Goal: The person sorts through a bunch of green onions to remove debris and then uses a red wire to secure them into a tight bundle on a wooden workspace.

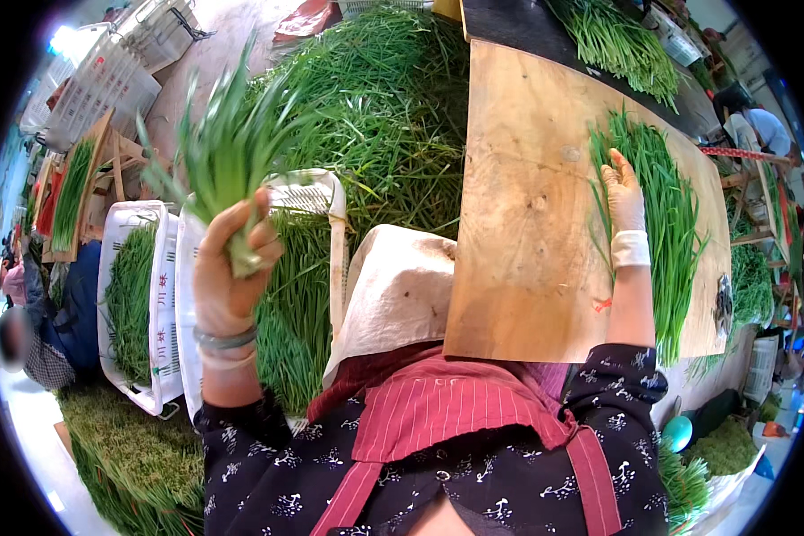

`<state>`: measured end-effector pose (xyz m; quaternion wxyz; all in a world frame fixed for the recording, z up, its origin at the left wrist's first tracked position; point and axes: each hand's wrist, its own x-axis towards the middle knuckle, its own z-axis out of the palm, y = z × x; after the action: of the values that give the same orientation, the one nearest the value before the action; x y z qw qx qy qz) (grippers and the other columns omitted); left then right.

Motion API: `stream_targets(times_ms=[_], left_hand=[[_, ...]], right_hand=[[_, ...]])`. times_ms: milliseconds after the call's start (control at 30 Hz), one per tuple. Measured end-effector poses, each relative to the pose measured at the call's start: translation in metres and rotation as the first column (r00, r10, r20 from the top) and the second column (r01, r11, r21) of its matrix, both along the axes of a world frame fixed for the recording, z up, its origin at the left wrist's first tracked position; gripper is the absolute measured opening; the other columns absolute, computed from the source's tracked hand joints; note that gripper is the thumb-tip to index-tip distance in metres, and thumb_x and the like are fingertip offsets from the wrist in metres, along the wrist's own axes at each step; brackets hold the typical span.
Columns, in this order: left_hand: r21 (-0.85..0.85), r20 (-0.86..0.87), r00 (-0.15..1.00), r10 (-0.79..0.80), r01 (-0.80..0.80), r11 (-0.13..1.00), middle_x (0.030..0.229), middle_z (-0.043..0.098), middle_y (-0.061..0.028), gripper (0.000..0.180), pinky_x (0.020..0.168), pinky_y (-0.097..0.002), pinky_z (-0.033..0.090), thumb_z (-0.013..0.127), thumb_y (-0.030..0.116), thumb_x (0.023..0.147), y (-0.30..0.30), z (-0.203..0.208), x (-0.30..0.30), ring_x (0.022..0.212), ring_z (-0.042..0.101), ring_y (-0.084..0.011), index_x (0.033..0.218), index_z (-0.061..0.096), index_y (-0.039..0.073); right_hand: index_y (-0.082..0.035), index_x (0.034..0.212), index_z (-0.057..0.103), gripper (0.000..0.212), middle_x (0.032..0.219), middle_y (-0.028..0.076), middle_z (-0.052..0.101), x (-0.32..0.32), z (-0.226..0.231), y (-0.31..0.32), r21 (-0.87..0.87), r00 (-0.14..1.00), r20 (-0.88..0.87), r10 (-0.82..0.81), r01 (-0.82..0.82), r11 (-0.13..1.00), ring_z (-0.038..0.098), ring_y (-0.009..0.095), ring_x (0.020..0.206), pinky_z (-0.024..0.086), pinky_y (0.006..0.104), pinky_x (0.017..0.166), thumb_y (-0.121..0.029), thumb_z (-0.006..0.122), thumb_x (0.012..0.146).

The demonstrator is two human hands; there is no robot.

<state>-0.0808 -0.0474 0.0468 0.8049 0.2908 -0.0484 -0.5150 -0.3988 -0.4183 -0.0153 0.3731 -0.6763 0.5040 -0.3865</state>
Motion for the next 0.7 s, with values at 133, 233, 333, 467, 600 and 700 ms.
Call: stream_targets(times_ms=[133,233,333,467,600,700], left_hand=[[-0.198,-0.013,0.998,-0.057,0.053,0.979,0.104,0.059,-0.0076,0.024,0.054,-0.0227,0.041,0.057,0.009,0.084,-0.088,0.0,-0.074,0.062,0.046,-0.009,0.106,0.053,-0.002],[0.004,0.133,0.963,-0.234,0.235,0.972,0.102,0.061,-0.0069,0.021,0.062,-0.0264,0.047,0.061,0.012,0.082,-0.13,-0.02,-0.144,0.07,0.055,-0.0123,0.1,0.059,0.001],[0.198,-0.207,0.873,-0.442,0.48,0.855,0.092,0.062,-0.0069,0.021,0.062,-0.0275,0.049,0.06,0.014,0.084,-0.145,-0.051,-0.204,0.069,0.057,-0.0146,0.1,0.058,0.002],[0.236,-0.184,0.862,-0.471,0.505,0.83,0.093,0.06,-0.0045,0.022,0.071,-0.0285,0.05,0.06,0.008,0.082,-0.136,-0.082,-0.244,0.077,0.059,-0.0152,0.104,0.057,0.002],[0.293,0.12,0.848,-0.517,0.467,0.834,0.096,0.06,-0.0053,0.029,0.073,-0.0293,0.049,0.063,0.007,0.08,-0.141,-0.091,-0.256,0.083,0.059,-0.0152,0.108,0.056,0.002],[0.255,0.247,0.668,-0.702,0.654,0.712,0.098,0.06,-0.0061,0.031,0.078,-0.0293,0.048,0.065,0.008,0.079,-0.146,-0.09,-0.243,0.091,0.058,-0.0148,0.108,0.056,0.001]], right_hand=[[-0.008,0.123,0.053,0.045,0.108,0.004,0.063,0.006,0.025,0.06,0.177,0.792,0.39,0.469,-0.564,0.807,0.058,0.014,0.097,0.042,0.0261,0.086,-0.039,0.054,0.09],[-0.004,0.122,0.051,0.054,0.102,0.011,0.063,0.018,0.03,0.104,0.459,0.797,0.542,0.266,-0.545,0.702,0.06,0.017,0.093,0.047,0.0318,0.083,-0.045,0.056,0.086],[-0.003,0.114,0.055,0.054,0.096,0.008,0.064,0.014,0.03,0.119,0.755,0.889,0.366,0.276,-0.457,0.471,0.062,0.016,0.084,0.051,0.0311,0.075,-0.046,0.061,0.083],[-0.001,0.115,0.054,0.049,0.102,0.006,0.063,0.0,0.019,0.128,0.737,0.871,0.423,0.25,-0.491,0.465,0.06,0.014,0.085,0.049,0.0296,0.075,-0.028,0.072,0.078],[0.002,0.127,0.042,0.078,0.113,0.014,0.059,0.0,0.003,0.129,0.52,0.847,0.226,0.481,-0.523,0.676,0.058,0.025,0.099,0.045,0.0325,0.087,-0.029,0.079,0.066],[0.006,0.138,0.018,0.115,0.117,0.027,0.054,0.002,-0.007,0.12,0.413,0.831,-0.215,0.514,-0.399,0.818,0.054,0.036,0.108,0.041,0.0343,0.094,-0.034,0.083,0.052]])
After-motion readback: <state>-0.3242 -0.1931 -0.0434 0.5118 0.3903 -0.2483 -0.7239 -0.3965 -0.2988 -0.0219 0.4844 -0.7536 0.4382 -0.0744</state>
